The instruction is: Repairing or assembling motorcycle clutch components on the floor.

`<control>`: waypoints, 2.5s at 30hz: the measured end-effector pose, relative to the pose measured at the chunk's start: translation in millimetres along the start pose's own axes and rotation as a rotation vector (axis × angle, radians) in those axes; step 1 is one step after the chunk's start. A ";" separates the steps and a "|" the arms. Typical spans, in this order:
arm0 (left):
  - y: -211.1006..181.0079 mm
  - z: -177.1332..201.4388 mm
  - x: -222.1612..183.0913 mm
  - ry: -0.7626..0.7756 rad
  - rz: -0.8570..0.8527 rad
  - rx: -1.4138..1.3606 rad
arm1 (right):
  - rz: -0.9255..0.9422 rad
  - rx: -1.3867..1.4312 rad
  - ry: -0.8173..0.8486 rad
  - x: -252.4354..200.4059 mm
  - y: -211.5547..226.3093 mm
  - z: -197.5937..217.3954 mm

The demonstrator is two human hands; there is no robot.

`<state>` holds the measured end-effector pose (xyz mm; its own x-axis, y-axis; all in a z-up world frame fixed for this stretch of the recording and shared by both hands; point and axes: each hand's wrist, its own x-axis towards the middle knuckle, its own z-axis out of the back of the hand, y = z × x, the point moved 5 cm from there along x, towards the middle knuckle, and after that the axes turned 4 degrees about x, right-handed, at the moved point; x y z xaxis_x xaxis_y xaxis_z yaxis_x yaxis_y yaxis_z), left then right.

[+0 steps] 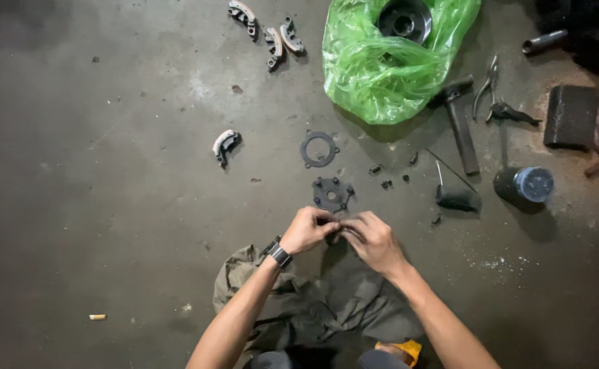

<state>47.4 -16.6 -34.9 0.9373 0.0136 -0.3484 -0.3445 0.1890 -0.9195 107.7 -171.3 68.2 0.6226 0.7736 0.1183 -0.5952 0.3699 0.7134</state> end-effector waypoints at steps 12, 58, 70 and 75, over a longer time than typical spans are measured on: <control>-53.1 -6.4 -27.5 -0.431 -0.091 0.646 | -0.082 -0.094 -0.102 30.6 -73.0 -10.0; -4.8 11.2 -22.0 0.046 0.121 -0.033 | -0.197 0.342 0.049 8.3 -6.0 5.6; -45.9 58.6 -16.4 -0.461 -0.305 0.785 | -0.127 -0.024 -0.115 38.7 -71.1 -12.6; -27.2 50.8 -10.3 -0.411 -0.298 0.907 | -0.077 -0.136 -0.106 48.9 -67.8 -19.5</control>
<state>49.9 28.0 2.9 0.9824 0.1467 0.1155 -0.0862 0.9050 -0.4166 168.6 -148.6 12.2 0.7144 0.6847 0.1444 -0.6029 0.4974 0.6238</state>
